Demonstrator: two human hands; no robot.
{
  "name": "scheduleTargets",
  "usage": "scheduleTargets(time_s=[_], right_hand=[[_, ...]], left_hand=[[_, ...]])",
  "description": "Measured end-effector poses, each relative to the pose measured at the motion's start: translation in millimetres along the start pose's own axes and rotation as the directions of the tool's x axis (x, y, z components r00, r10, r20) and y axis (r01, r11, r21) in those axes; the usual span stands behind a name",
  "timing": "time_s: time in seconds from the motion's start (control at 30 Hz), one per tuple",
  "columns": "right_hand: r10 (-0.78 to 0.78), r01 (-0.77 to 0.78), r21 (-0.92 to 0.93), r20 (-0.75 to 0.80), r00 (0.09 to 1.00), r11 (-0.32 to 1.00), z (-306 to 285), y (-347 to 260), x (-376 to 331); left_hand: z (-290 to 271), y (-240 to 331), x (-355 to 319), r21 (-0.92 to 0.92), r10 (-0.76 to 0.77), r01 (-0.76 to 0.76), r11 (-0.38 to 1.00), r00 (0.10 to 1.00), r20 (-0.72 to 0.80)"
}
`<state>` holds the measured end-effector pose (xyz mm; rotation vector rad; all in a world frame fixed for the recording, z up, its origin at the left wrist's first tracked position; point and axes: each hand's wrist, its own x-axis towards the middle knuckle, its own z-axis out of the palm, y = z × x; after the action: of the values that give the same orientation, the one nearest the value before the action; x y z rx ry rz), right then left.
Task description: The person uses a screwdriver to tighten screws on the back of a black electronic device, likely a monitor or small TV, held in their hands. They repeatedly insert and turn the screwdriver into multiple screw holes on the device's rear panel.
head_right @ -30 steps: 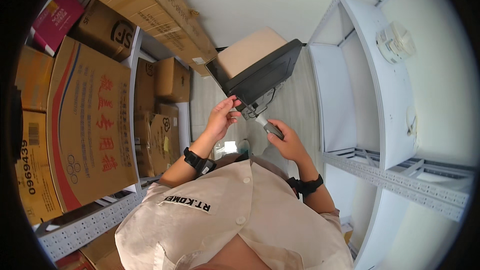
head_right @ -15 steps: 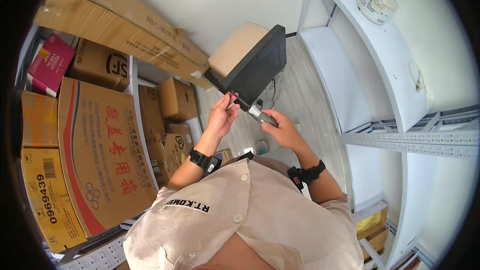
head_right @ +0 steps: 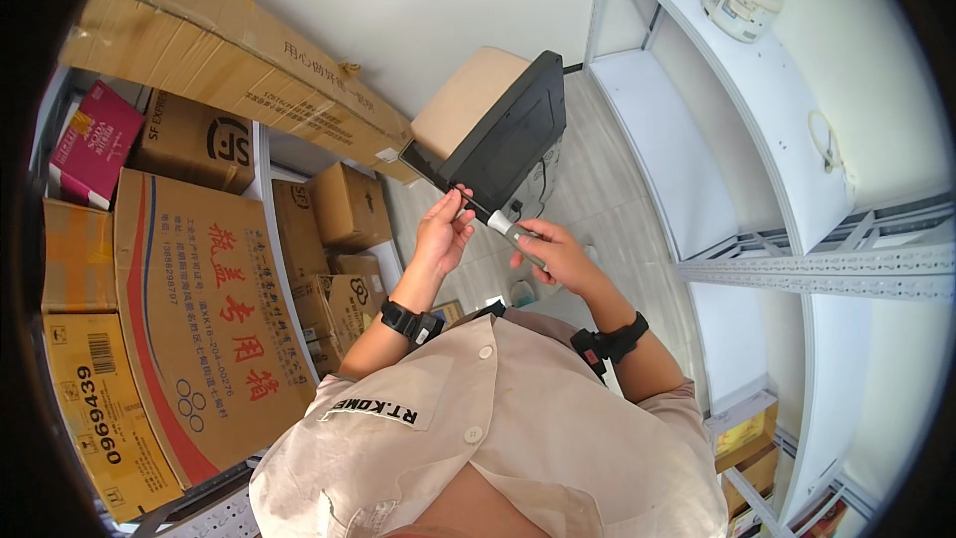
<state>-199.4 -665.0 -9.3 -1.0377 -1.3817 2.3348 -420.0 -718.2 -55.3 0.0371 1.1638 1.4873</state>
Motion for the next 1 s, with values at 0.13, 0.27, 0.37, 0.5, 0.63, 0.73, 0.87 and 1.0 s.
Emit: scheduleTargets(time_s=[0.13,0.27,0.37,0.5,0.63,0.73,0.87,1.0], right_hand=[[0.018,-0.018,-0.033,0.009,1.0,0.999,-1,-4,2],[-0.484,0.375,-0.598,-0.024,0.875,0.708,1,13,6],[-0.495,0.283,-0.729,-0.087,0.865,0.623,16,-9,-9],[-0.548,0.382,-0.655,-0.058,0.835,0.652,16,-8,-12],[-0.58,0.448,-0.607,-0.027,0.814,0.656,9,-6,-12],[-0.568,0.442,-0.594,-0.03,0.823,0.672,5,-4,-14],[-0.546,0.422,-0.588,-0.039,0.837,0.69,4,-4,-16],[-0.563,0.442,-0.556,-0.058,0.824,0.704,5,-2,-11]], left_hand=[[2,0,0,-0.022,-0.005,0.006,1.0,1.0,0.005],[6,2,-2,-0.026,0.0,0.0,1.0,1.0,0.011],[6,4,-3,-0.017,0.007,-0.007,1.0,1.0,0.006],[4,1,1,-0.017,0.014,-0.013,1.0,1.0,0.013],[3,-1,2,-0.021,0.043,-0.042,0.999,0.999,0.023],[5,-2,2,-0.02,0.045,-0.045,0.999,0.999,0.022],[5,-5,2,-0.018,0.051,-0.051,0.999,0.998,0.027],[2,-4,5,-0.009,0.049,-0.049,0.999,0.999,0.007]])
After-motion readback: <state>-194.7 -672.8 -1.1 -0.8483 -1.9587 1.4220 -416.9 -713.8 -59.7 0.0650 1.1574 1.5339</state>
